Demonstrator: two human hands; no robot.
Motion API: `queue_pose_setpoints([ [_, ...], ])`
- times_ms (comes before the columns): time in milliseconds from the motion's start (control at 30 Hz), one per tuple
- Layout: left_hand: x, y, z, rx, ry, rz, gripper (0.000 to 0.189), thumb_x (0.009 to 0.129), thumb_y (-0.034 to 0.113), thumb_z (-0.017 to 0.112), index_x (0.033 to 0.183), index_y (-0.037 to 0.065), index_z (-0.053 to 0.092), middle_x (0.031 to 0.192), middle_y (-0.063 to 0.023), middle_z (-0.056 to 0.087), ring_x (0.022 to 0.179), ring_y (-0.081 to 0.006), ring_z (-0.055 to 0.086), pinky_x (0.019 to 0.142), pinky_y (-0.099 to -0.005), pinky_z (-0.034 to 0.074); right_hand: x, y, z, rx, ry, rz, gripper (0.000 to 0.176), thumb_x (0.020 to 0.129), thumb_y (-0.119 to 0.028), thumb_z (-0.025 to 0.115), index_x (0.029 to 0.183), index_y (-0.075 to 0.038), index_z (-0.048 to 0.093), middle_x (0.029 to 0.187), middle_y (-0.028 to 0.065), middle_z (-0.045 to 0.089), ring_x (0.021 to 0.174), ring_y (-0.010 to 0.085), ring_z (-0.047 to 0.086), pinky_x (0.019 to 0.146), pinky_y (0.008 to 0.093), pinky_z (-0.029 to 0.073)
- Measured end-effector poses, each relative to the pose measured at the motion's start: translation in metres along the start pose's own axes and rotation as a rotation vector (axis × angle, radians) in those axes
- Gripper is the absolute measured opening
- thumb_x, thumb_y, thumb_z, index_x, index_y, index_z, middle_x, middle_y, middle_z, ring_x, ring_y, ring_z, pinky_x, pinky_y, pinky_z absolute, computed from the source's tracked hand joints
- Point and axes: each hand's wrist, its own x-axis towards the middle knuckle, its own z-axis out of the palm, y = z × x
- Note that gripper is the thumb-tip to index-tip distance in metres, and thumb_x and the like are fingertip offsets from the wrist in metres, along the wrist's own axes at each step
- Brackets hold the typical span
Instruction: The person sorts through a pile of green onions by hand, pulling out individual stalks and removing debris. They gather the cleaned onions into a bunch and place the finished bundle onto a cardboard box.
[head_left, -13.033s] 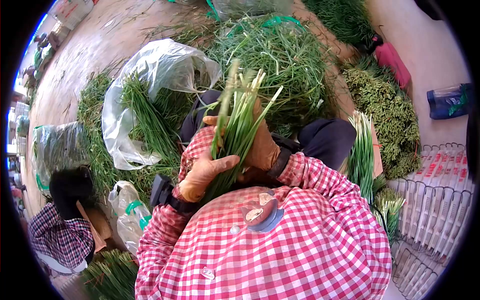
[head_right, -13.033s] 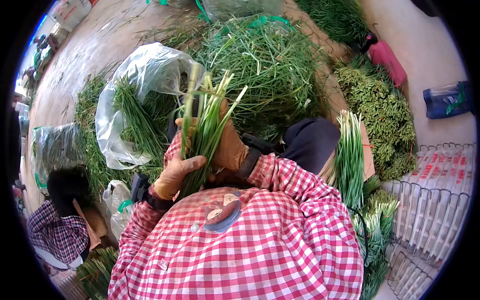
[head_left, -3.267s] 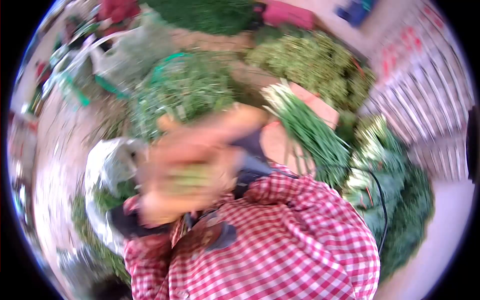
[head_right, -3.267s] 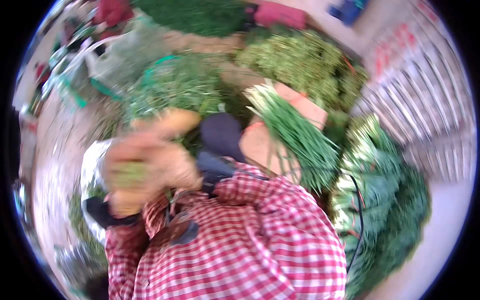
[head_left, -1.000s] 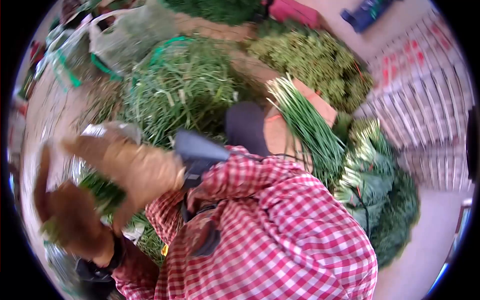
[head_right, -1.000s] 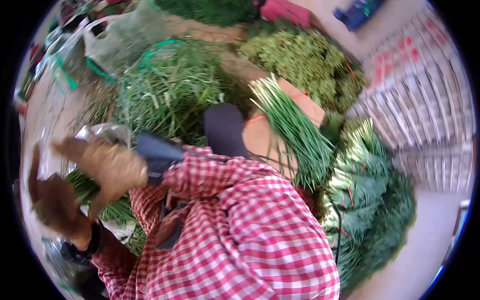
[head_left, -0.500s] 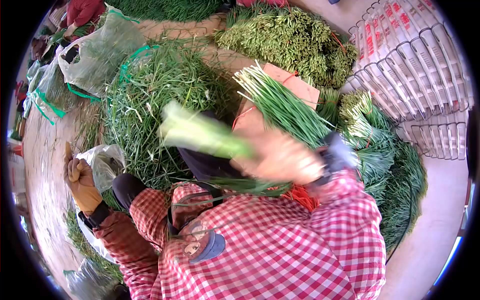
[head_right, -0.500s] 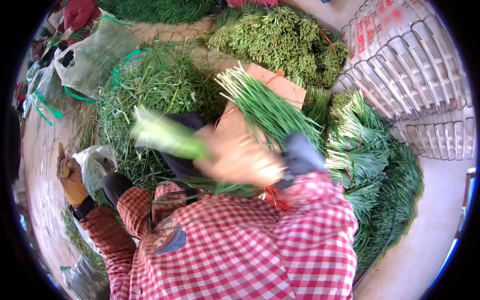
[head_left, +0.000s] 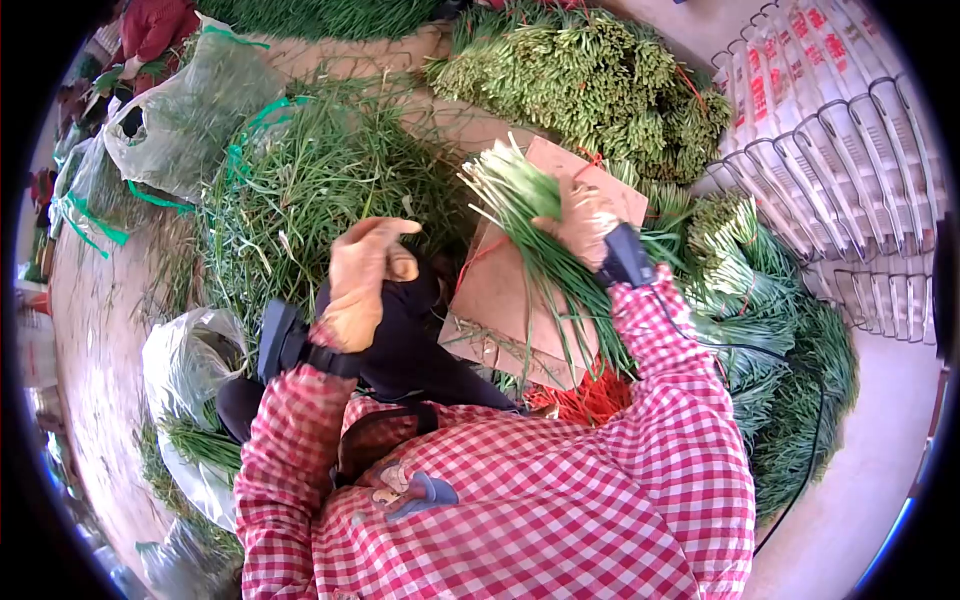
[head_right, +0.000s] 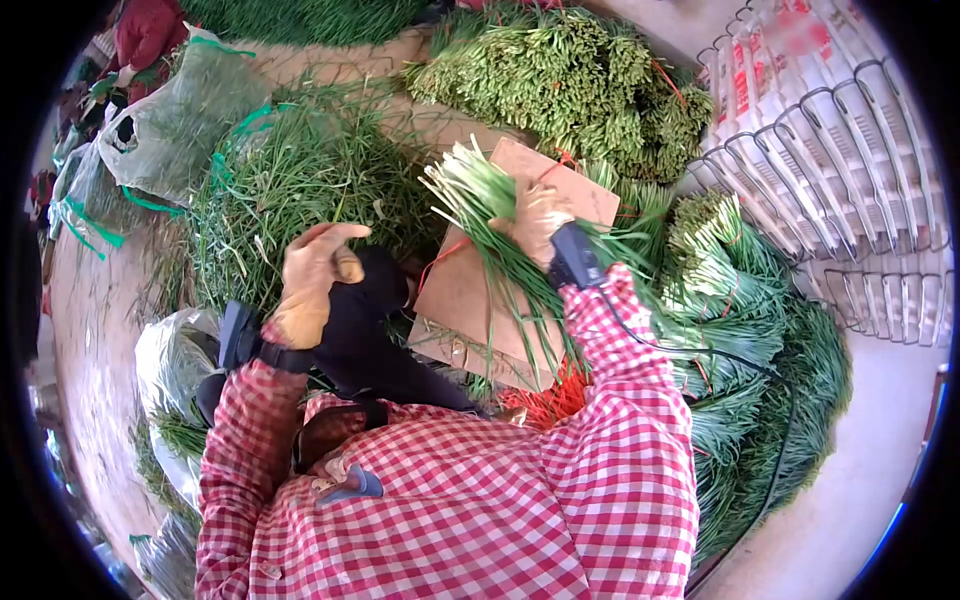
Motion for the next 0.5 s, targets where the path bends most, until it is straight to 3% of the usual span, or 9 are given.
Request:
queue_pose_setpoints([
  [33, 0.008, -0.001, 0.012, 0.057, -0.013, -0.078, 0.021, 0.088, 0.013, 0.054, 0.085, -0.001, 0.068, 0.057, -0.0042, 0.056, 0.048, -0.0112, 0.054, 0.045, -0.0228, 0.041, 0.0, -0.005, 0.023, -0.068, 0.082, 0.006, 0.081, 0.085, -0.053, 0.055, 0.138, 0.004, 0.031, 0.128, 0.0262, 0.049, 0.109, 0.0408, 0.053, 0.097, 0.0498, 0.04],
  [67, 0.023, -0.014, 0.018, 0.179, -0.013, -0.071, 0.021, 0.086, 0.015, 0.055, 0.083, -0.001, 0.068, 0.057, -0.0068, 0.057, 0.048, -0.0144, 0.055, 0.046, -0.0254, 0.043, 0.004, -0.007, 0.025, 0.128, -0.028, 0.076, 0.089, 0.084, -0.054, 0.058, 0.142, 0.005, 0.024, 0.136, 0.027, 0.041, 0.116, 0.041, 0.048, 0.099, 0.0482, 0.039],
  [100, 0.041, -0.035, 0.021, 0.302, -0.01, -0.065, 0.022, 0.085, 0.017, 0.055, 0.081, -0.001, 0.067, 0.057, -0.0095, 0.057, 0.048, -0.0176, 0.056, 0.047, -0.028, 0.044, 0.005, -0.004, 0.032, 0.194, 0.034, 0.043, 0.092, 0.083, -0.056, 0.057, 0.142, 0.005, 0.021, 0.138, 0.0268, 0.038, 0.118, 0.0419, 0.046, 0.1, 0.0489, 0.037],
  [167, 0.073, -0.073, 0.017, 1.096, -0.045, 0.138, 0.026, 0.081, 0.023, 0.056, 0.082, -0.001, 0.065, 0.061, -0.0167, 0.057, 0.055, -0.0271, 0.059, 0.055, -0.0373, 0.047, 0.0, 0.002, 0.049, 0.338, 0.15, -0.02, 0.098, 0.082, -0.061, 0.054, 0.144, 0.005, 0.017, 0.143, 0.0265, 0.033, 0.122, 0.0436, 0.043, 0.102, 0.0503, 0.034],
  [200, 0.084, -0.082, 0.024, 1.242, -0.122, 0.123, 0.031, 0.077, 0.029, 0.057, 0.083, -0.001, 0.063, 0.066, -0.0205, 0.055, 0.064, -0.0324, 0.06, 0.065, -0.0431, 0.046, -0.006, 0.003, 0.046, 0.545, 0.206, -0.038, 0.099, 0.081, -0.059, 0.056, 0.144, 0.006, 0.016, 0.142, 0.0274, 0.034, 0.122, 0.0439, 0.043, 0.106, 0.05, 0.029],
  [233, 0.086, -0.095, 0.033, 1.269, -0.094, 0.107, 0.036, 0.077, 0.034, 0.058, 0.077, -0.001, 0.064, 0.067, -0.0209, 0.057, 0.068, -0.0312, 0.06, 0.069, -0.0429, 0.046, -0.007, 0.003, 0.047, 0.432, 0.19, -0.033, 0.099, 0.081, -0.058, 0.057, 0.143, 0.007, 0.016, 0.14, 0.0281, 0.036, 0.122, 0.0436, 0.043, 0.105, 0.0499, 0.029],
  [300, 0.09, -0.092, 0.043, 1.237, -0.339, 0.169, 0.036, 0.075, 0.035, 0.06, 0.074, -0.001, 0.064, 0.067, -0.0208, 0.058, 0.069, -0.0304, 0.061, 0.068, -0.0407, 0.046, -0.004, 0.0, 0.053, 0.205, 0.159, -0.033, 0.098, 0.082, -0.056, 0.058, 0.143, 0.009, 0.016, 0.138, 0.0295, 0.038, 0.122, 0.043, 0.043, 0.105, 0.0496, 0.031],
  [433, 0.11, -0.109, 0.06, 1.016, -0.444, -0.029, 0.034, 0.073, 0.036, 0.064, 0.071, 0.001, 0.066, 0.068, -0.0188, 0.061, 0.071, -0.0282, 0.063, 0.067, -0.0377, 0.047, 0.015, -0.002, 0.055, 0.452, -0.03, 0.169, 0.093, 0.085, -0.055, 0.054, 0.142, 0.009, 0.017, 0.139, 0.0304, 0.037, 0.127, 0.0424, 0.04, 0.104, 0.0518, 0.031],
  [500, 0.11, -0.095, 0.068, 0.844, -0.428, -0.164, 0.032, 0.073, 0.034, 0.065, 0.074, 0.003, 0.069, 0.07, -0.0174, 0.063, 0.072, -0.0272, 0.064, 0.066, -0.0366, 0.048, 0.016, -0.004, 0.051, 0.391, -0.038, 0.148, 0.111, 0.075, -0.067, 0.058, 0.144, 0.006, 0.012, 0.144, 0.0293, 0.029, 0.133, 0.043, 0.031, 0.104, 0.0573, 0.027],
])
